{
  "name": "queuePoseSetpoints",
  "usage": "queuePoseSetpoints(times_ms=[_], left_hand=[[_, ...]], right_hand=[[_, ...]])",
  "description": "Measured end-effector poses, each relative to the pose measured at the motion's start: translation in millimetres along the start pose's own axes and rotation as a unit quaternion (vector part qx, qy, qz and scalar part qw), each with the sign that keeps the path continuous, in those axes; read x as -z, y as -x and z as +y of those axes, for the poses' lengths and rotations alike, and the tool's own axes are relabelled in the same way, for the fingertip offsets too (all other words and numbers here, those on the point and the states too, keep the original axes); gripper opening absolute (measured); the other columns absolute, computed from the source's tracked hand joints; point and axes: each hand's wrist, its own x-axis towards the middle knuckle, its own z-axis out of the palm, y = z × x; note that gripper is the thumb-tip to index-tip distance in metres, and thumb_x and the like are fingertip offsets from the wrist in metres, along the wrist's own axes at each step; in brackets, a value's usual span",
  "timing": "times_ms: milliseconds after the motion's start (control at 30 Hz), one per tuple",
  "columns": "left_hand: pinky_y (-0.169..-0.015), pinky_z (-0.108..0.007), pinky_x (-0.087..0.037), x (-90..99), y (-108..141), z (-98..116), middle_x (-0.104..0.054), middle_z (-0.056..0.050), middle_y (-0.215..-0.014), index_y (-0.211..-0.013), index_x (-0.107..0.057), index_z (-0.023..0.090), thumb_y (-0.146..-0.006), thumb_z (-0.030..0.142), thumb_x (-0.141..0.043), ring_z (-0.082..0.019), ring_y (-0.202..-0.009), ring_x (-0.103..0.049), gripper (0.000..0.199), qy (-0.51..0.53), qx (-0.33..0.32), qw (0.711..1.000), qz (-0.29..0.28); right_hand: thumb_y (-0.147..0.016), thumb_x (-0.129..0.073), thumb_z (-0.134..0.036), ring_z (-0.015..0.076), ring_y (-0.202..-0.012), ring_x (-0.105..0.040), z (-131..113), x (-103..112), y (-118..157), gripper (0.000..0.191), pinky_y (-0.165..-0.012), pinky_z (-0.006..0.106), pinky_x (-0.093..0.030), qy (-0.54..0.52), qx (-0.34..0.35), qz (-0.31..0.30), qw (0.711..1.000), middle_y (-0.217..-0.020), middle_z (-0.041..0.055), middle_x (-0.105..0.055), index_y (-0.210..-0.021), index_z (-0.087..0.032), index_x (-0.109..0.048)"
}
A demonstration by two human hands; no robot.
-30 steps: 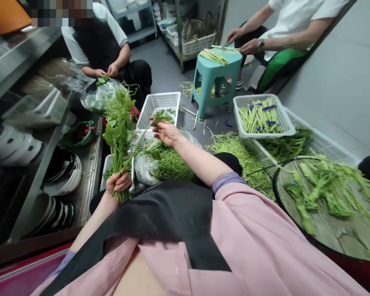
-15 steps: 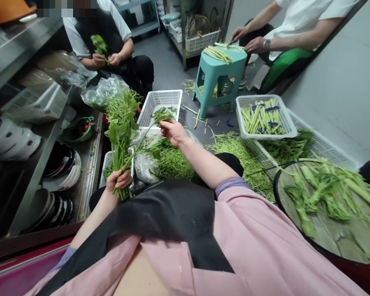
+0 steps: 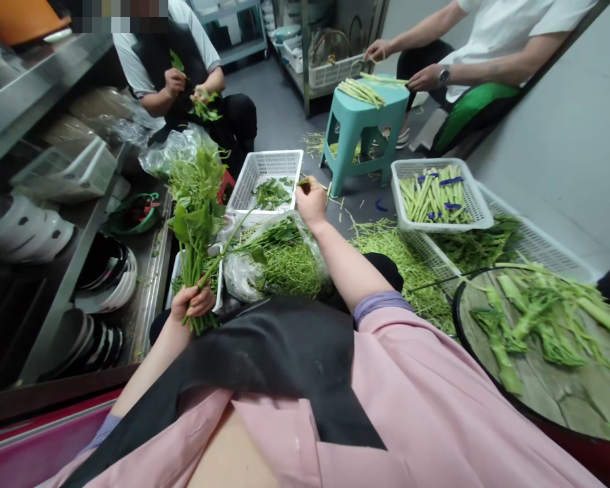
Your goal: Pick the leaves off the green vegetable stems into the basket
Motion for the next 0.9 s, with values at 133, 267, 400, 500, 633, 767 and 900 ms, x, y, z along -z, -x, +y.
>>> queuePoseSetpoints(times_ms=[133, 267, 400, 500, 633, 767, 900], left_hand=[[-0.028, -0.012, -0.014, 3.0, 0.2, 0.2, -0.028, 0.013, -0.042, -0.074, -0.047, 0.017, -0.074, 0.027, -0.07, 0.001, -0.024, -0.012, 0.025, 0.009, -0.013, 1.0, -0.008], [-0.027, -0.012, -0.016, 6.5, -1.2, -1.6, -0.03, 0.013, -0.042, -0.076, -0.048, 0.017, -0.076, 0.026, -0.068, 0.001, -0.024, -0.012, 0.022, 0.021, -0.015, 0.999, -0.026], [-0.026, -0.012, -0.015, 8.8, -2.0, -2.4, -0.031, 0.013, -0.043, -0.08, -0.05, 0.016, -0.076, 0.028, -0.069, 0.001, -0.023, -0.012, 0.023, 0.01, -0.01, 0.999, -0.03], [-0.026, -0.012, -0.012, 7.5, -3.3, -2.8, -0.029, 0.013, -0.043, -0.078, -0.048, 0.017, -0.075, 0.028, -0.07, 0.001, -0.023, -0.013, 0.025, 0.008, -0.01, 1.0, -0.024], [-0.027, -0.012, -0.012, 4.5, -5.7, -4.3, -0.029, 0.013, -0.043, -0.075, -0.045, 0.017, -0.076, 0.028, -0.069, 0.001, -0.024, -0.014, 0.026, 0.01, -0.011, 1.0, -0.02], [-0.028, -0.012, -0.014, 3.8, -6.4, -5.4, -0.031, 0.012, -0.043, -0.076, -0.046, 0.017, -0.076, 0.028, -0.069, 0.001, -0.025, -0.015, 0.026, 0.01, -0.004, 1.0, -0.022], [-0.029, -0.012, -0.017, 3.4, -4.4, -5.0, -0.032, 0.012, -0.044, -0.078, -0.046, 0.017, -0.076, 0.026, -0.068, 0.0, -0.025, -0.017, 0.024, 0.015, -0.001, 1.0, -0.025]], right_hand=[[-0.072, -0.056, -0.009, 0.0126, -0.05, -0.053, 37.7, 1.4, 21.0, 0.008, -0.057, 0.027, -0.047, 0.233, -0.147, -0.255, 0.927, -0.052, -0.001, -0.054, -0.073, -0.015, -0.06], [-0.062, -0.068, -0.005, 0.0189, -0.069, -0.063, 60.8, -7.9, 63.7, 0.015, -0.072, 0.031, -0.052, 0.332, -0.181, -0.408, 0.831, -0.065, 0.0083, -0.065, -0.074, -0.013, -0.065], [-0.073, -0.066, -0.013, 0.0216, -0.084, -0.066, 56.7, -3.1, 56.7, 0.018, -0.077, 0.03, -0.051, 0.334, -0.18, -0.383, 0.842, -0.089, 0.0192, -0.069, -0.091, -0.007, -0.066], [-0.094, -0.046, -0.028, 0.0122, -0.076, -0.063, 36.8, 4.6, 36.8, 0.029, -0.065, 0.023, -0.05, 0.185, -0.19, -0.358, 0.895, -0.102, 0.0122, -0.068, -0.118, -0.015, -0.056], [-0.095, -0.046, -0.045, 0.0055, -0.06, -0.055, 4.2, 0.6, 28.4, 0.031, -0.053, 0.018, -0.045, -0.244, -0.211, -0.259, 0.911, -0.089, 0.0003, -0.064, -0.116, -0.023, -0.051], [-0.087, -0.061, -0.043, 0.0041, -0.052, -0.048, -14.6, -10.5, 32.0, 0.027, -0.048, 0.017, -0.04, -0.34, -0.187, -0.212, 0.897, -0.069, -0.005, -0.056, -0.098, -0.02, -0.056], [-0.081, -0.068, -0.04, 0.0047, -0.051, -0.047, -12.7, -15.4, 31.1, 0.026, -0.049, 0.018, -0.039, -0.308, -0.164, -0.175, 0.921, -0.066, -0.0052, -0.056, -0.089, -0.019, -0.054]])
